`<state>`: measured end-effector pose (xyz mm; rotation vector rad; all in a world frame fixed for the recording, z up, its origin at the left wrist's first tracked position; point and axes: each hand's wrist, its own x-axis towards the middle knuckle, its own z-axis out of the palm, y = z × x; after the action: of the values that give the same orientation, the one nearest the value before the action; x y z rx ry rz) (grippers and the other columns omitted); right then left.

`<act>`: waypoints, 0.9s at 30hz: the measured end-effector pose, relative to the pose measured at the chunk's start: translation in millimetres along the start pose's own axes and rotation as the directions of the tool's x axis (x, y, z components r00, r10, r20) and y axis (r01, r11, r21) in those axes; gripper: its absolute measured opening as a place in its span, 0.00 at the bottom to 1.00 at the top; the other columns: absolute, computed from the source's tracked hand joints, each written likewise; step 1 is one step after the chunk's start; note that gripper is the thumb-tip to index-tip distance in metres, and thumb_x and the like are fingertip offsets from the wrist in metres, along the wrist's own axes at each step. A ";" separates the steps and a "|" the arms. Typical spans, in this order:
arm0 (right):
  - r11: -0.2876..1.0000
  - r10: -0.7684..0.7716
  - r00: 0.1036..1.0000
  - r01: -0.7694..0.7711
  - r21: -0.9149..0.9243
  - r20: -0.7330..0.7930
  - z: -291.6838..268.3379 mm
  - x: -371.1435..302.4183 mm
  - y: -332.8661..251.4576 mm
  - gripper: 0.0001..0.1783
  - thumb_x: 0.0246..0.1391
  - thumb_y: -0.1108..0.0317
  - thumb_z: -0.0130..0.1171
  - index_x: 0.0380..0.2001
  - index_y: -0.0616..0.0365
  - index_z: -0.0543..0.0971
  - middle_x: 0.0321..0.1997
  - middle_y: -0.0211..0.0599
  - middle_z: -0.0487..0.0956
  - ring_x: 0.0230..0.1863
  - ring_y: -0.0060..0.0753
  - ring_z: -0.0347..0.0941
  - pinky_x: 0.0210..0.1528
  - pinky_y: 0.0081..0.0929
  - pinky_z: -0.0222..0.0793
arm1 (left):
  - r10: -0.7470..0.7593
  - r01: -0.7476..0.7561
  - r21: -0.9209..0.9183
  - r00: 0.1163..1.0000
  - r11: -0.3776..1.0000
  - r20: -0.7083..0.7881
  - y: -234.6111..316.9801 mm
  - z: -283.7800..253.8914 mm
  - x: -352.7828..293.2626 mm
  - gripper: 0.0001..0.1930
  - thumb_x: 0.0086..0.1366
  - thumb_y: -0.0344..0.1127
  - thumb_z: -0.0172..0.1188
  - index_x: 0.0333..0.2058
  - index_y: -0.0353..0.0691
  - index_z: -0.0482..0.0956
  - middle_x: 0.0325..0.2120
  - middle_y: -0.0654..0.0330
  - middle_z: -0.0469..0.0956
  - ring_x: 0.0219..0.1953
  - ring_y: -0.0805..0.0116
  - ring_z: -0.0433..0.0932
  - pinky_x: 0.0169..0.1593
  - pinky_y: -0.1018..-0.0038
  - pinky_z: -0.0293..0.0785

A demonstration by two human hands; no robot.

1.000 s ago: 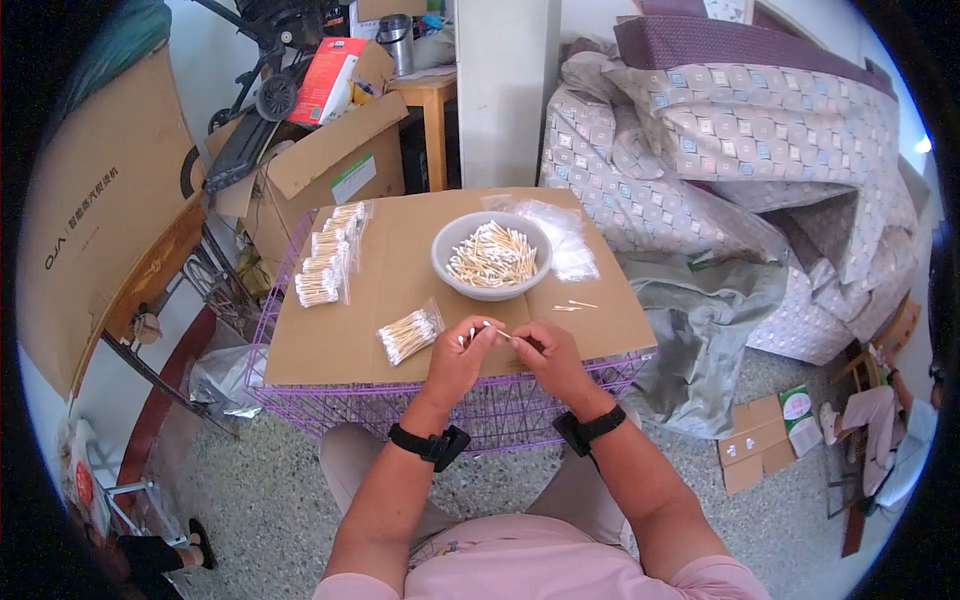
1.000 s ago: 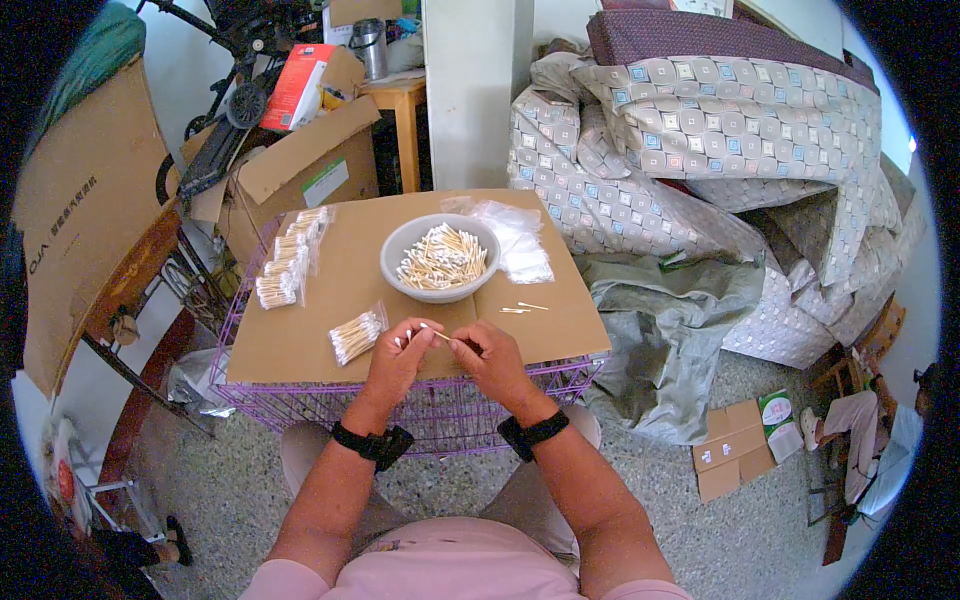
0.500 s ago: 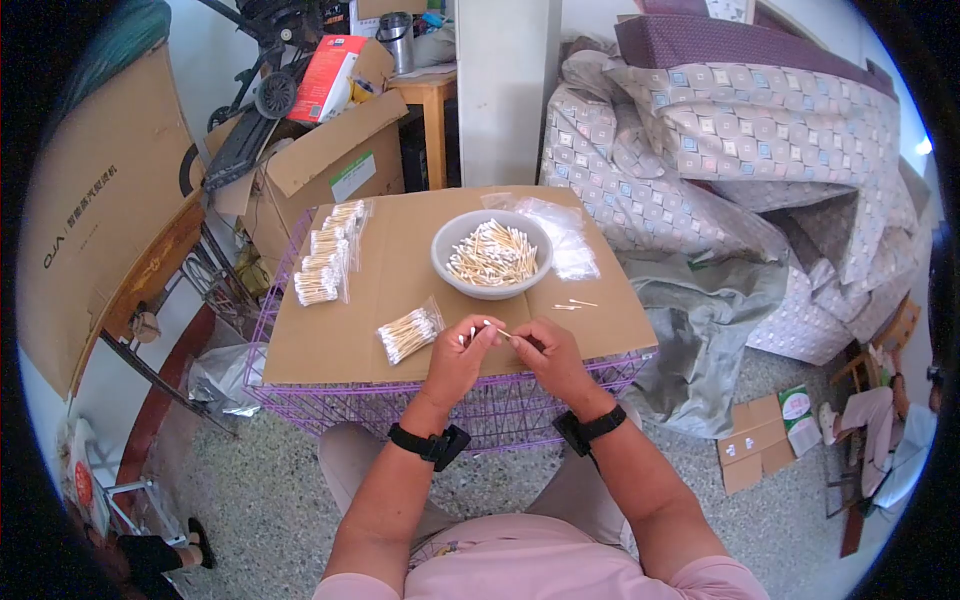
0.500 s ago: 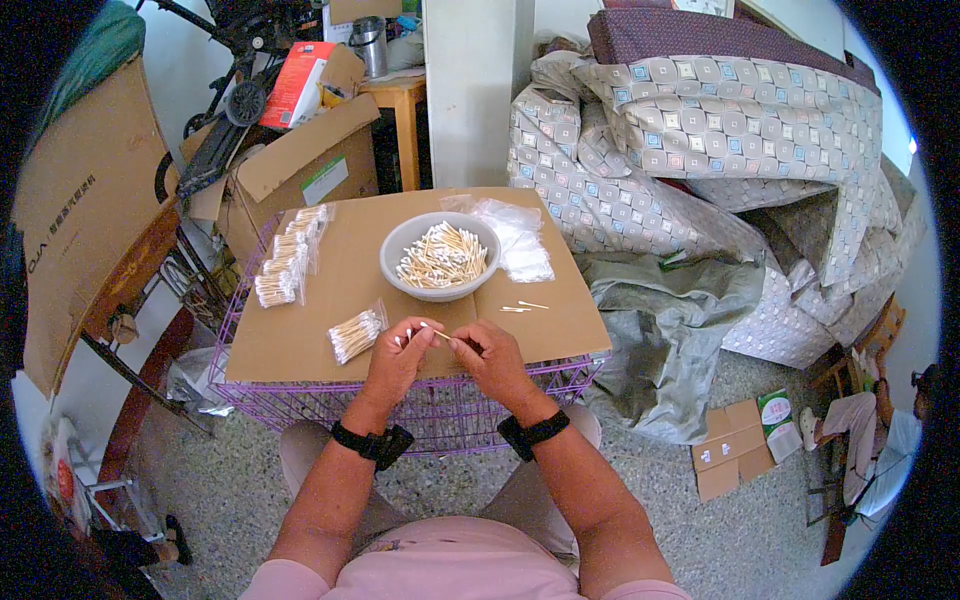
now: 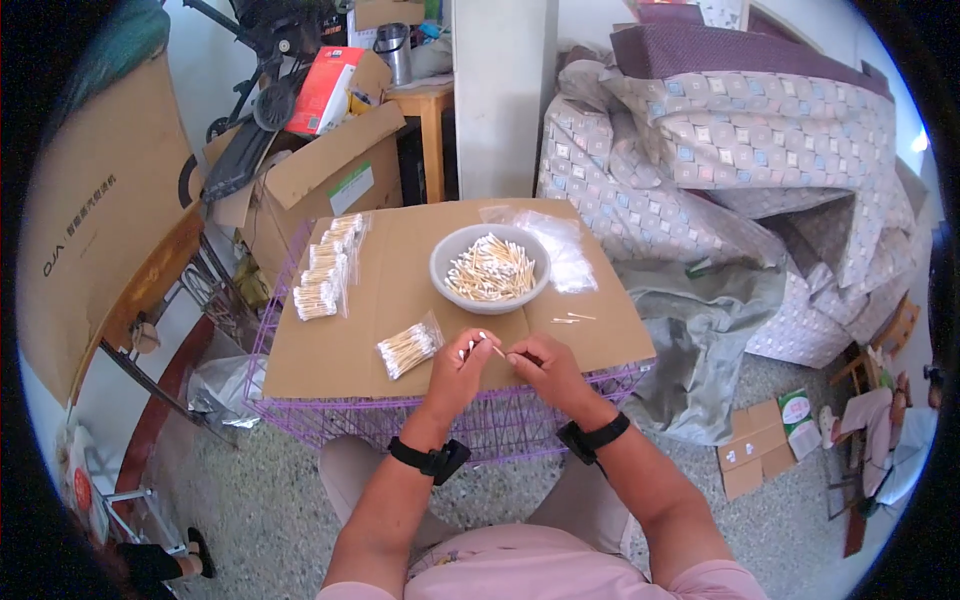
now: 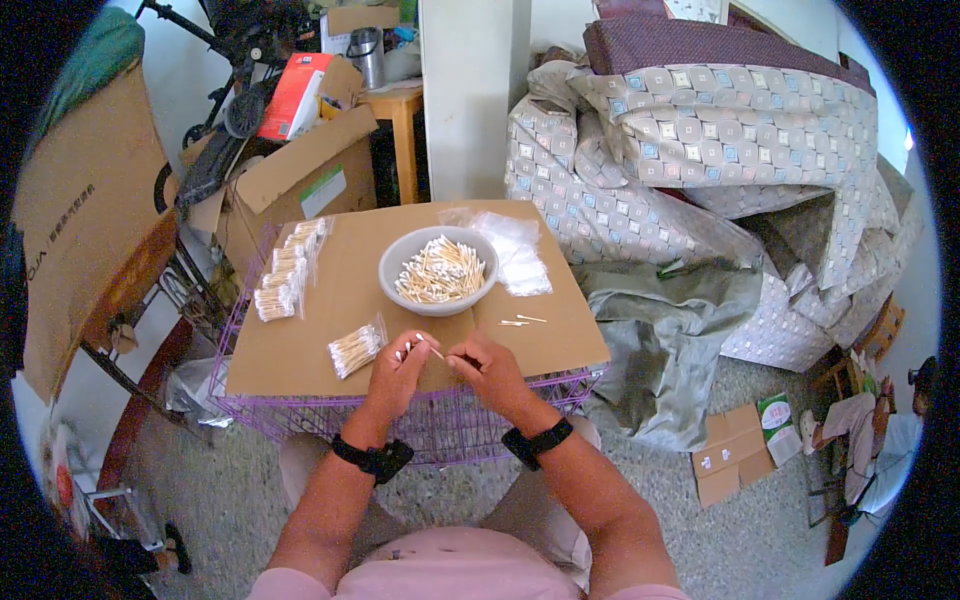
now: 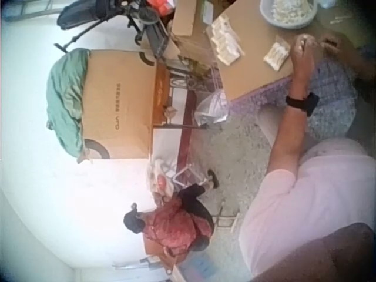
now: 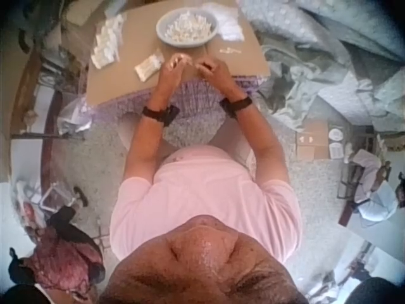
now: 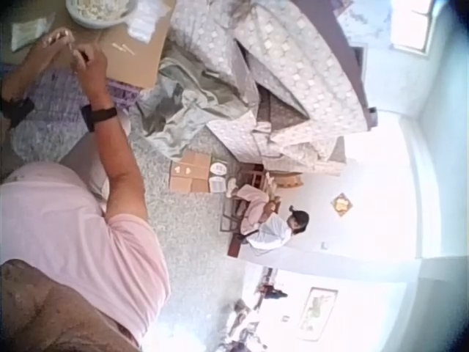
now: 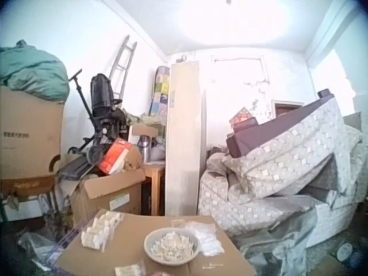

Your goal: Counting and packing cotton swabs into small plastic bags.

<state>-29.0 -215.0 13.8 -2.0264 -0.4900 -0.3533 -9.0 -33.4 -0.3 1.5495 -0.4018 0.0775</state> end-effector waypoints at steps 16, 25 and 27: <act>0.887 -0.177 0.924 0.299 -0.352 0.339 -61.6 117.0 -43.4 0.06 0.49 0.67 0.58 0.29 0.57 0.79 0.30 0.46 0.78 0.35 0.50 0.75 0.37 0.40 0.71 | -0.042 0.045 -0.267 0.999 0.963 0.020 2.9 -3.6 -0.8 0.09 0.73 0.38 0.42 0.40 0.41 0.69 0.22 0.67 0.71 0.21 0.85 0.61 0.24 0.86 0.58; 0.728 0.014 0.806 0.397 -0.559 0.591 -23.8 157.9 -3.4 0.08 0.46 0.69 0.59 0.33 0.55 0.80 0.34 0.44 0.78 0.38 0.48 0.75 0.41 0.40 0.70 | -0.026 0.018 -0.343 0.999 0.939 -0.019 -3.0 -1.2 3.0 0.09 0.74 0.37 0.40 0.37 0.41 0.67 0.24 0.65 0.72 0.24 0.82 0.65 0.28 0.83 0.63; 0.714 0.022 0.801 0.406 -0.570 0.599 -14.2 162.2 4.4 0.08 0.46 0.69 0.59 0.32 0.55 0.80 0.34 0.44 0.78 0.38 0.48 0.76 0.40 0.41 0.70 | -0.075 0.061 -0.398 0.997 0.915 -0.019 2.5 0.4 2.4 0.08 0.74 0.36 0.40 0.37 0.41 0.67 0.25 0.65 0.72 0.23 0.82 0.65 0.28 0.83 0.63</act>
<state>114.6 -198.0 88.8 -2.8292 -1.0980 -0.0223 -7.6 -34.3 2.8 1.1563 -0.3133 -0.0318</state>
